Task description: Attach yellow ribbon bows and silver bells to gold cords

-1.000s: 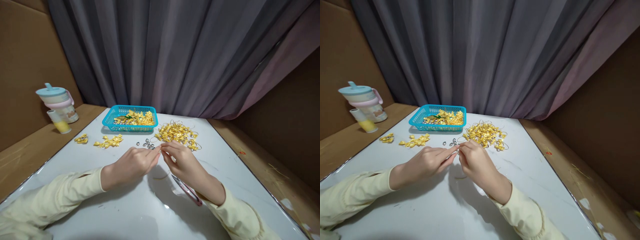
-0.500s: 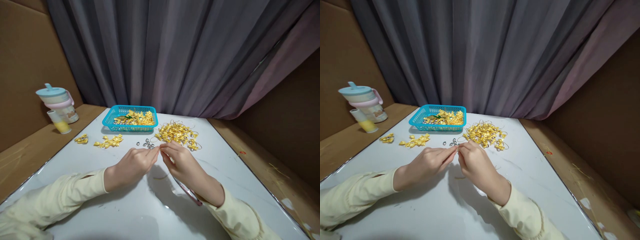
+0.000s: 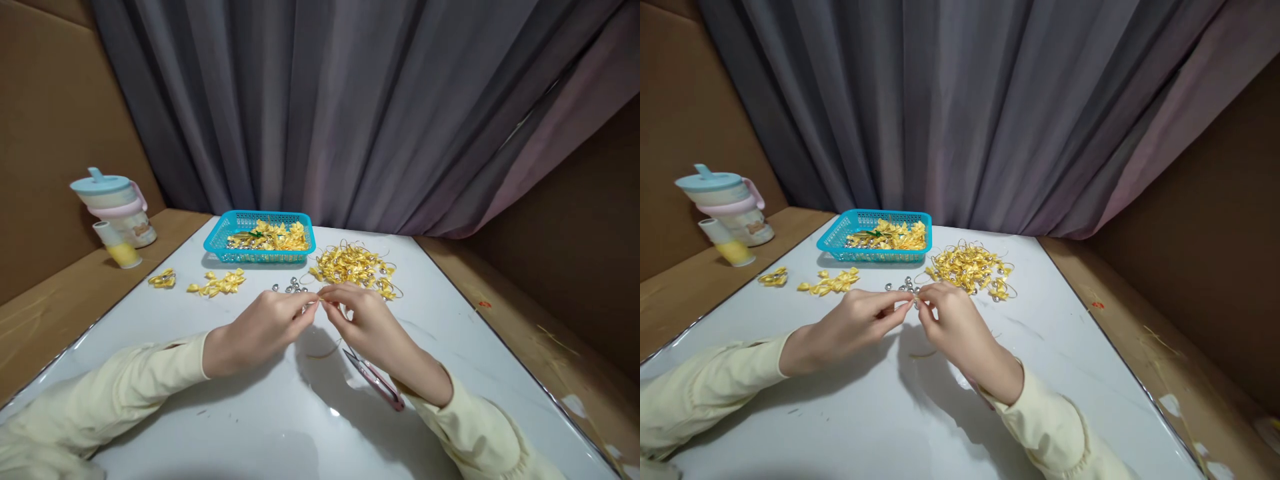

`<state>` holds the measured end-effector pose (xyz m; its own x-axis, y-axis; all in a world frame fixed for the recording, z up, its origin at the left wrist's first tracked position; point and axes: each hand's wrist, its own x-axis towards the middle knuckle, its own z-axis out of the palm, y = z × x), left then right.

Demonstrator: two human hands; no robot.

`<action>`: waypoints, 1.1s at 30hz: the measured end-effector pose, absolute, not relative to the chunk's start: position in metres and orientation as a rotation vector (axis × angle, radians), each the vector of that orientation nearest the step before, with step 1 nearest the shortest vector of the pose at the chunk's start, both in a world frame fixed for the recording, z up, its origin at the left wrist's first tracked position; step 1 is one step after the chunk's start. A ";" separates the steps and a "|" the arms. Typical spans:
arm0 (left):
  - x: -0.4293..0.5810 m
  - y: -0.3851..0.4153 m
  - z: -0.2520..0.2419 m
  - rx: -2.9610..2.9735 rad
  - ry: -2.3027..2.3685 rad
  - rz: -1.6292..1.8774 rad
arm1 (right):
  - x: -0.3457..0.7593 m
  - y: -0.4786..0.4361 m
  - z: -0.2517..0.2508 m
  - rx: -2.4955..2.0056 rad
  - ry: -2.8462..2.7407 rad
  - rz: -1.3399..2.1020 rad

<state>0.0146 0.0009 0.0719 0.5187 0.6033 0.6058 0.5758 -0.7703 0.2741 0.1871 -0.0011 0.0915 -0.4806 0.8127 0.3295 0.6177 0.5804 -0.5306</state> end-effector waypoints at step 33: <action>0.003 0.022 0.101 1.902 0.960 0.478 | 0.204 0.007 0.109 -1.276 -2.181 1.394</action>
